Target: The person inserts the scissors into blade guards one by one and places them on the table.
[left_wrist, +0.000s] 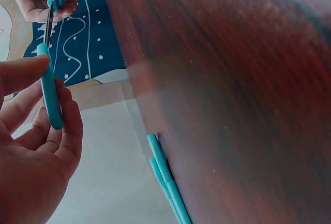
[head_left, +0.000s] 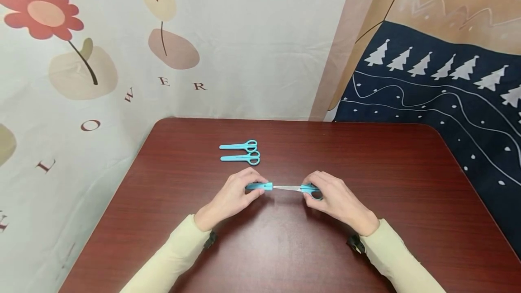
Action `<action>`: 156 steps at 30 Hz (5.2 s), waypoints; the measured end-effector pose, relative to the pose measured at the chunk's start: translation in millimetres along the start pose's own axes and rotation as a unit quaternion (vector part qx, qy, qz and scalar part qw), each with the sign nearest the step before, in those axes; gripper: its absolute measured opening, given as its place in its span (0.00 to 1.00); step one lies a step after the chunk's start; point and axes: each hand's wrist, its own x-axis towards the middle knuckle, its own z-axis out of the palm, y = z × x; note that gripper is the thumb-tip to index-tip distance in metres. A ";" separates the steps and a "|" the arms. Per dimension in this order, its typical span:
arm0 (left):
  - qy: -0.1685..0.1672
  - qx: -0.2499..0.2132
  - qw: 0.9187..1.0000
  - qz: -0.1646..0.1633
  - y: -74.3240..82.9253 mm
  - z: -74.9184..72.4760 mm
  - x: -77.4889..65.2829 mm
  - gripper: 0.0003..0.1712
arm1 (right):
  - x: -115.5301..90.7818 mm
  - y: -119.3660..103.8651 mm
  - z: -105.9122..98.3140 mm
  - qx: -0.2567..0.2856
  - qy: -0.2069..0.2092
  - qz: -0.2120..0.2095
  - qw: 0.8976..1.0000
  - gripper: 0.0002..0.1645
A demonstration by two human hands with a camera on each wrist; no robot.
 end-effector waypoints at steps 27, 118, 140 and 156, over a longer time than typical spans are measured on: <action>0.019 0.003 0.999 0.039 6.8 15.3 -2.4 0.11 | 3.6 -8.0 2.7 0.001 0.004 -0.028 1.000 0.13; 0.034 0.043 0.993 0.101 26.3 22.9 10.0 0.12 | 10.0 -17.7 7.4 -0.016 0.080 -0.107 0.991 0.13; 0.035 0.044 0.993 0.101 26.8 25.1 10.5 0.11 | 11.8 -21.1 8.3 -0.016 0.073 -0.102 0.992 0.13; 0.038 0.037 0.992 0.116 26.2 30.0 12.1 0.14 | 13.1 -23.3 12.2 0.000 0.072 -0.101 0.992 0.15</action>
